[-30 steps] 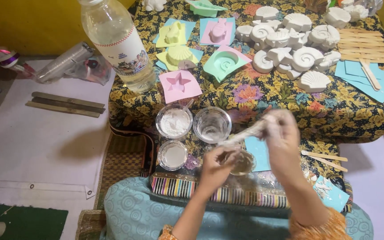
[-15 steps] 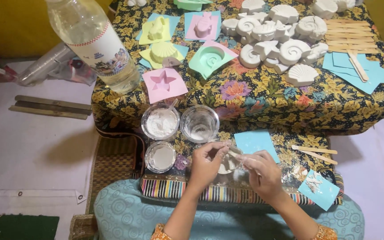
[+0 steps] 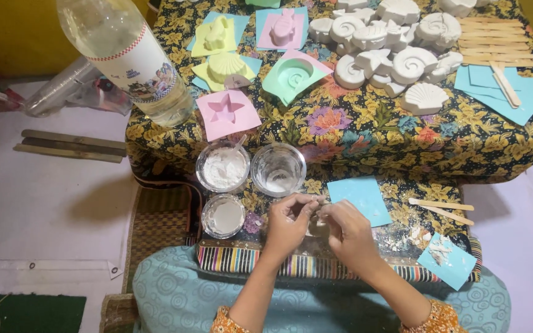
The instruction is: Mixing a white substance with water and pouring it into a silicone mold.
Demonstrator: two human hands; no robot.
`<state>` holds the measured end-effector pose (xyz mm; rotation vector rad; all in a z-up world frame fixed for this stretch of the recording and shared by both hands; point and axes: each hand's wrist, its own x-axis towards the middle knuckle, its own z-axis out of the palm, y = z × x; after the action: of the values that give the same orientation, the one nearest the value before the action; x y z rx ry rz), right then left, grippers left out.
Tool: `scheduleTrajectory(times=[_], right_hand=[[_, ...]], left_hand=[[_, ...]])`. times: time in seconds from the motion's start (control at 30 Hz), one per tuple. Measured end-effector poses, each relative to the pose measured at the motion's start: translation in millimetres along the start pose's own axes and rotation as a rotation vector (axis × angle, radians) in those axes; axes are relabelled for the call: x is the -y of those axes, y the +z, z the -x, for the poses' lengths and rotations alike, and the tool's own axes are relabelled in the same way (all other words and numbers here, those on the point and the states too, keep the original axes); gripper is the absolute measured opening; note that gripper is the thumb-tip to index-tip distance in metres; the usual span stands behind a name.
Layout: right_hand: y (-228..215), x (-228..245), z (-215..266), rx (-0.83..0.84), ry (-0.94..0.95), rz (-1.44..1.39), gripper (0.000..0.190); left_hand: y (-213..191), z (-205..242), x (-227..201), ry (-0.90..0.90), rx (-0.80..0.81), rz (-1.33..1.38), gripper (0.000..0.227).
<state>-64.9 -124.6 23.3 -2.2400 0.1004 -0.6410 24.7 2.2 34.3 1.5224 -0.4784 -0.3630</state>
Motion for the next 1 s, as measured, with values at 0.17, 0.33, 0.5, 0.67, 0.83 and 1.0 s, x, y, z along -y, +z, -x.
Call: scheduleTrajectory(times=[0.17,0.33,0.5,0.67,0.83,1.0], right_hand=[[-5.9,-11.6,13.0,0.024,0.002,0.013,0.039],[-27.1,-9.7,20.6,-0.131,-0.207,-0.008,0.035],[-6.3,-41.8,18.7,-0.074,-0.081,-0.114,0.044],[-18.3,-24.1,10.3,0.117,-0.022,-0.084,0.04],[-53.2,-1.6,19.0,-0.047,-0.044,-0.081,0.034],[-47.8,-10.7,40.7,-0.19,-0.068,0.028,0.032]], left_hand=[[-1.2,2.4,3.8,-0.046,-0.019,0.045,0.014],[-0.8,0.6,5.0,-0.038,0.014,0.087,0.009],[-1.0,-2.2,5.6,-0.042,0.005,0.078,0.008],[0.0,0.1,5.0,-0.064,0.002,0.116,0.006],[-10.8,16.3,-7.0,0.045,0.186,-0.285,0.016],[-16.9,50.8,-6.3,0.32,0.157,-0.565,0.018]])
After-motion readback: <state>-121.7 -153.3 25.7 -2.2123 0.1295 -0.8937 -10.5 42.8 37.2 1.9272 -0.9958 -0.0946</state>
